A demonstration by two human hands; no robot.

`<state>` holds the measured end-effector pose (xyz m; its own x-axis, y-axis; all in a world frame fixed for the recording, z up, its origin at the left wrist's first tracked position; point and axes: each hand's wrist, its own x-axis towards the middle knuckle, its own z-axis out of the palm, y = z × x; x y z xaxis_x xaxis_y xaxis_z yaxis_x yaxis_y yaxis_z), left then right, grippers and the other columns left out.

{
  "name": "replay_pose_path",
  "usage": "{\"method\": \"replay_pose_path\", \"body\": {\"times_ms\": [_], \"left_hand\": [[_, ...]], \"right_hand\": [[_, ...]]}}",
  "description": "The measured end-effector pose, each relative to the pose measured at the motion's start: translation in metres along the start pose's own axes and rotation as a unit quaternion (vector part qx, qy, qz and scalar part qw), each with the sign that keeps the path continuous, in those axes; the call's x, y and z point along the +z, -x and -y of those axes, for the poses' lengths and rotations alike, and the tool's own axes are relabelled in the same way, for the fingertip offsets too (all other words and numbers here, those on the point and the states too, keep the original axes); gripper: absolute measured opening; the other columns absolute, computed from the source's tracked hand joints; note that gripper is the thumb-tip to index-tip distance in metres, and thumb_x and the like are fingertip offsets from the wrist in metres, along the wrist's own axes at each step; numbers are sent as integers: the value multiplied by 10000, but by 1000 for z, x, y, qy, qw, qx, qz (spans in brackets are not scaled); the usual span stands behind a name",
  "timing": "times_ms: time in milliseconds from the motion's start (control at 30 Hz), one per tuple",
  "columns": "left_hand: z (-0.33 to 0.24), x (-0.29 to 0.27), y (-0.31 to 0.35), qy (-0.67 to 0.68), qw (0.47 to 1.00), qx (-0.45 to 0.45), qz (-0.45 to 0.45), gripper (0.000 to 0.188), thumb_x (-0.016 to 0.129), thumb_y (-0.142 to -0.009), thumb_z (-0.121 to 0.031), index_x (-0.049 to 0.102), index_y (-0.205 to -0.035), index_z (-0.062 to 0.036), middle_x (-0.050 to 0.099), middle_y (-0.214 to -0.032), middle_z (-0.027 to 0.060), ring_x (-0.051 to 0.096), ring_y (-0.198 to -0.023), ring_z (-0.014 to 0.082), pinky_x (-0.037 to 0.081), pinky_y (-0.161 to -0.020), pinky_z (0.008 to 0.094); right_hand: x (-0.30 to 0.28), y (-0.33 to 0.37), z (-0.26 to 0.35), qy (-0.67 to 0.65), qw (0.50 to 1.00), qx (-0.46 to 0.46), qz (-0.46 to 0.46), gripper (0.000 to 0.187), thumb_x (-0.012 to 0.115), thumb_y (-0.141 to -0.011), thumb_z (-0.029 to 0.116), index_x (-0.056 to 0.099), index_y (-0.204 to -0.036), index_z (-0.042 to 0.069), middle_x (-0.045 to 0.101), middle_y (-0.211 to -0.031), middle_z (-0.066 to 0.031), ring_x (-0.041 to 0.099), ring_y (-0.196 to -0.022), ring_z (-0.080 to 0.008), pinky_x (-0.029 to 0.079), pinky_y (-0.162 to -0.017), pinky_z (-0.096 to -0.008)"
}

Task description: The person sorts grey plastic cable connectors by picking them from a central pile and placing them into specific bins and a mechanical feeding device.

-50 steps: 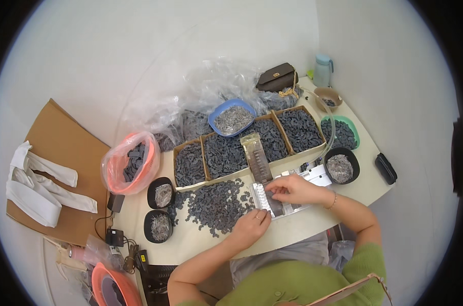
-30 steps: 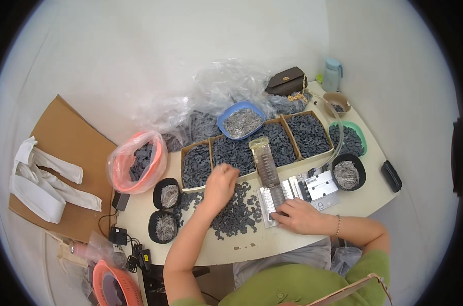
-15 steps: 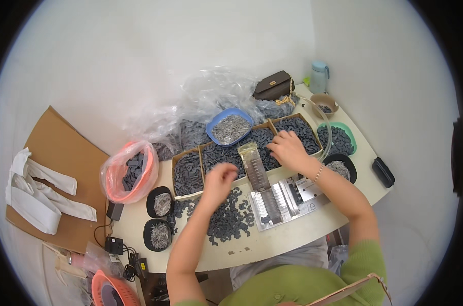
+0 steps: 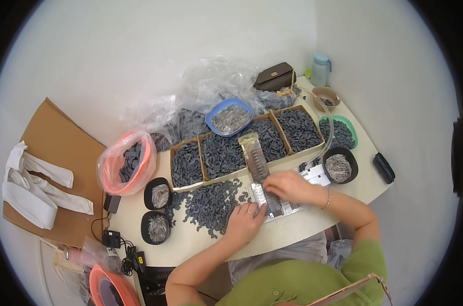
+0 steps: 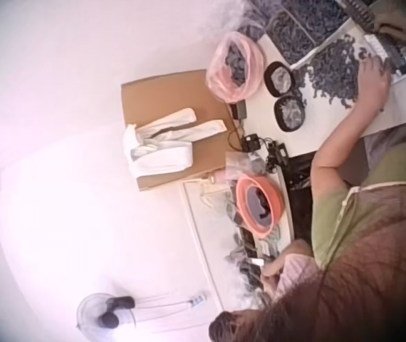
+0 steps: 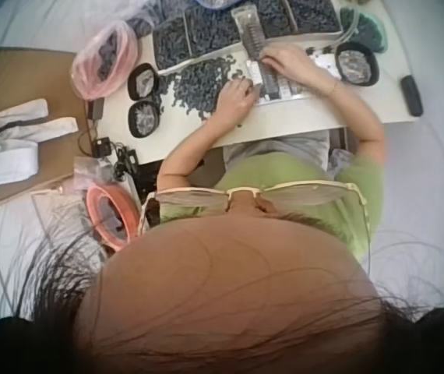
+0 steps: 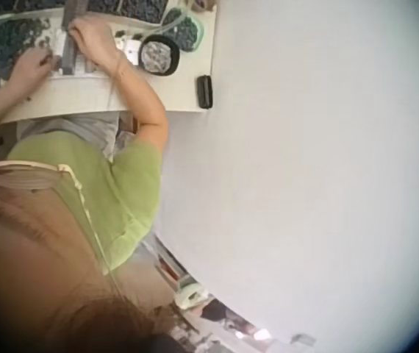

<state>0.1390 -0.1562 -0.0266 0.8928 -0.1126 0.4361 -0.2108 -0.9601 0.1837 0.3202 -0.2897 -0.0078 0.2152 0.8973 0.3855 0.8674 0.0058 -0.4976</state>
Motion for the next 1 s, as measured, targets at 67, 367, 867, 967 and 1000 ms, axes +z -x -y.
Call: {"method": "replay_pose_path", "body": {"times_ms": [67,367,867,967,1000], "left_hand": [[-6,-10,1,5,1000,-10,6,304,706,-776,-209,691,-1064,-117,580,-1001,95,549,-897,270,432,-772,377],[61,-26,14,18,988,-153,-34,165,692,-759,-69,701,-924,-74,614,-956,85,561,-911,284,417,-811,365],[79,-41,7,215,929,-300,-27,103,596,-861,-37,640,-954,-30,614,-851,113,588,-733,251,484,-677,333],[85,-42,22,406,844,-350,6,115,541,-939,-66,614,-1016,-21,601,-856,37,564,-739,130,485,-685,266],[83,-45,23,471,800,-371,18,120,530,-953,-75,610,-1021,-19,597,-862,21,560,-747,109,486,-693,260]], "right_hand": [[12,12,10,31,999,-23,11,152,658,-782,123,622,-921,76,585,-878,-90,579,-823,-278,488,-686,-373],[19,34,36,212,962,-173,5,264,598,-713,108,622,-951,-5,592,-910,-55,585,-841,-210,503,-709,-334],[65,-77,17,148,971,-166,87,150,639,-741,131,649,-878,69,633,-809,-77,631,-875,-272,512,-745,-374],[49,-76,27,83,988,-103,81,131,631,-761,115,648,-878,57,629,-806,-102,629,-875,-294,511,-751,-383],[39,-74,30,55,993,-73,76,120,628,-771,110,648,-874,53,627,-803,-110,629,-872,-300,510,-754,-386]]}}
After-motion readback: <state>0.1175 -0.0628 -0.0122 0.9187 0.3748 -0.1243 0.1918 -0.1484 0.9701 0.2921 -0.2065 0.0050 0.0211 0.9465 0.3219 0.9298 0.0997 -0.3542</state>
